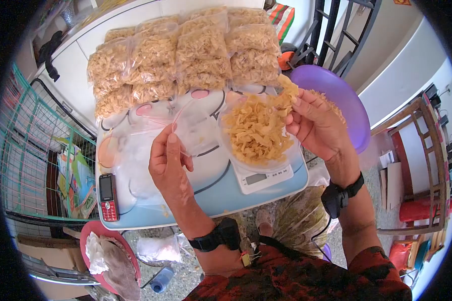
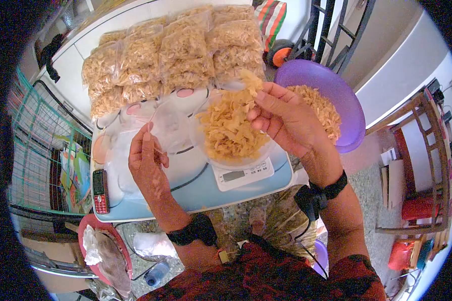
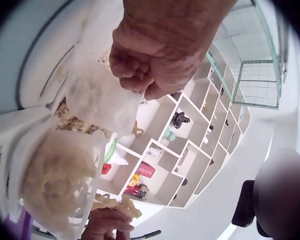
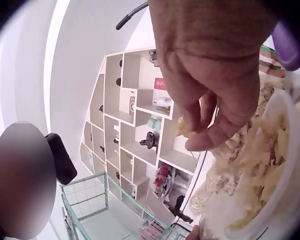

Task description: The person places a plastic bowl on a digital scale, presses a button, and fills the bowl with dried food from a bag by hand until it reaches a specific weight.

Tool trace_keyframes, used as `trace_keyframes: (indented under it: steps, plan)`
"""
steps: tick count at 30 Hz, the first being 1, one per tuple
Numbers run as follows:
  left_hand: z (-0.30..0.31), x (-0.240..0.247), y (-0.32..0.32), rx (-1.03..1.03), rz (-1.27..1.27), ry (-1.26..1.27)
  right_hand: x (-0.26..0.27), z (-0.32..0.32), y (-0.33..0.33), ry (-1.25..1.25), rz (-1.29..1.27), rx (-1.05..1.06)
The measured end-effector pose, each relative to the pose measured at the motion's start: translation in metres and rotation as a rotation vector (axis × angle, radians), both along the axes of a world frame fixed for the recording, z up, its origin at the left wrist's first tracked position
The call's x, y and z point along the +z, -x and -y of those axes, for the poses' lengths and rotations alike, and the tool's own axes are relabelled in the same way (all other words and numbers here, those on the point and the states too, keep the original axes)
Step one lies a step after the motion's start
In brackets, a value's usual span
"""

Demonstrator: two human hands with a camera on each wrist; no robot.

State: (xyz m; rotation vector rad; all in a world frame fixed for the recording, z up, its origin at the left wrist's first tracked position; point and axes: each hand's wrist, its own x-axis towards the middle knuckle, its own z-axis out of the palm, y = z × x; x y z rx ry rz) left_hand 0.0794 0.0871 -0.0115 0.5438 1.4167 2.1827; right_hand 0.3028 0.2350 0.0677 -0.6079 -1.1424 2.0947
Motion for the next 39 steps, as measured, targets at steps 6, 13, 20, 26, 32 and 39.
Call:
trace_keyframes:
  steps: [6, 13, 20, 26, 32, 39]
  plan:
    - [0.001, -0.003, 0.002, -0.013, 0.01, -0.045, 0.004, 0.008, 0.007, 0.042, -0.036, -0.043]
    - [0.003, -0.004, 0.004, -0.035, 0.025, -0.068, -0.004, 0.004, 0.005, -0.387, 0.343, -0.012]
    - [0.002, -0.001, 0.002, 0.044, 0.06, -0.15, -0.007, 0.024, 0.025, -1.336, 0.814, -0.268]
    - [0.002, -0.002, 0.002, 0.03, 0.05, -0.161, -0.003, 0.023, 0.024, -1.505, 0.919, -0.137]
    - [0.001, 0.001, 0.001, 0.027, 0.062, -0.18, 0.005, 0.032, 0.022, -1.587, 0.903, -0.061]
    - [0.0, 0.0, 0.002, 0.027, 0.059, -0.169, -0.001, 0.034, 0.027, -1.609, 1.019, -0.104]
